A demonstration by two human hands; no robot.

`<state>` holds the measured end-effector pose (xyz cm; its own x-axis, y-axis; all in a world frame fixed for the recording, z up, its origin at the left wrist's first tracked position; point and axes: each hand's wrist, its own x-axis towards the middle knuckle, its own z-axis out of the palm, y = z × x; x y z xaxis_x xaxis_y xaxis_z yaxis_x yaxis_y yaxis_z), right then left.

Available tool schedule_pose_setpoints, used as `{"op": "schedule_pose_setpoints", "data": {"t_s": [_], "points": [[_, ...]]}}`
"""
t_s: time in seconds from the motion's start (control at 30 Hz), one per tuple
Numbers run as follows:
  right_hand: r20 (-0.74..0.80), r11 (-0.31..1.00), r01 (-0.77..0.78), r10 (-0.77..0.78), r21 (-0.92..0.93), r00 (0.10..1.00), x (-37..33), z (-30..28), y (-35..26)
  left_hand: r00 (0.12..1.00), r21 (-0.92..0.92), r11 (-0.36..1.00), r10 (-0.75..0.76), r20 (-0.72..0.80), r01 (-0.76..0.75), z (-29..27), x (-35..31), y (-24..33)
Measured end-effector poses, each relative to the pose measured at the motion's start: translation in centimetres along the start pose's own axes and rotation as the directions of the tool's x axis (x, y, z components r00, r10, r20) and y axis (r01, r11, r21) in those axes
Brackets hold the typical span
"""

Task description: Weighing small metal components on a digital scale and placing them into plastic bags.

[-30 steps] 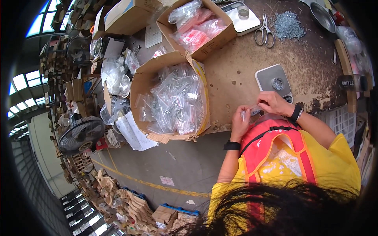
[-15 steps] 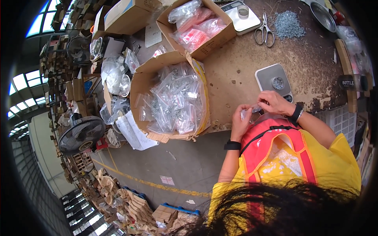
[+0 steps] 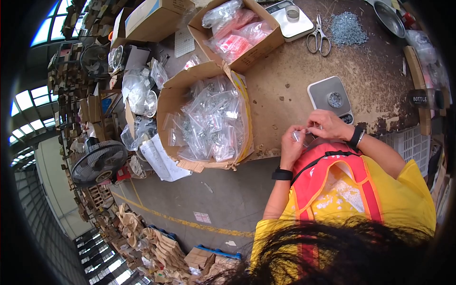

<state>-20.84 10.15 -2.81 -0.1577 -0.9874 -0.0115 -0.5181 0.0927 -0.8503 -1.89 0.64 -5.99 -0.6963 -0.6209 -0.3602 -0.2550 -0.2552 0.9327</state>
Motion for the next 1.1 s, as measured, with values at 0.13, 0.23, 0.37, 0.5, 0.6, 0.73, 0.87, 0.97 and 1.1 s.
{"op": "schedule_pose_setpoints", "data": {"t_s": [0.13,0.23,0.37,0.5,0.6,0.73,0.87,0.97,1.1], "points": [[-0.025,0.999,0.005,-0.003,0.051,1.000,0.3,-0.6,-1.0,1.000,0.089,0.996,0.023,-0.002,-0.022,0.2,-0.3,1.6],[-0.026,0.992,-0.073,0.076,0.100,0.997,0.1,-2.8,-2.4,0.998,0.091,0.994,0.062,-0.020,-0.060,0.1,-0.9,4.5],[-0.138,0.974,-0.098,0.128,0.207,0.982,0.3,-6.3,-3.1,0.958,0.278,0.936,0.259,-0.122,-0.217,-2.2,-2.7,13.1],[-0.372,0.967,-0.160,0.226,0.200,0.900,-1.4,-10.9,0.5,0.691,0.348,0.874,0.482,-0.539,-0.338,-7.7,-5.0,19.5],[-0.449,0.930,-0.275,0.359,0.242,0.818,-3.4,-14.0,4.0,0.373,0.544,0.784,0.620,-0.690,-0.298,-8.4,-6.0,24.4],[-0.589,0.882,-0.471,0.374,-0.013,0.717,-5.7,-15.7,8.1,0.475,0.540,0.791,0.608,-0.636,-0.288,-7.3,-6.1,23.3],[-0.590,0.774,-0.630,0.481,-0.062,0.648,-8.3,-16.3,13.4,0.933,0.026,1.000,0.020,-0.358,-0.011,-2.1,-3.7,19.8],[-0.606,0.716,-0.690,0.503,-0.106,0.616,-8.7,-17.2,16.6,0.977,-0.142,0.986,-0.113,-0.182,0.087,0.4,-1.7,11.7],[-0.552,0.779,-0.625,0.502,-0.045,0.666,-6.6,-17.9,13.9,0.942,-0.257,0.921,-0.324,-0.087,0.293,2.1,-1.7,7.1]]}}
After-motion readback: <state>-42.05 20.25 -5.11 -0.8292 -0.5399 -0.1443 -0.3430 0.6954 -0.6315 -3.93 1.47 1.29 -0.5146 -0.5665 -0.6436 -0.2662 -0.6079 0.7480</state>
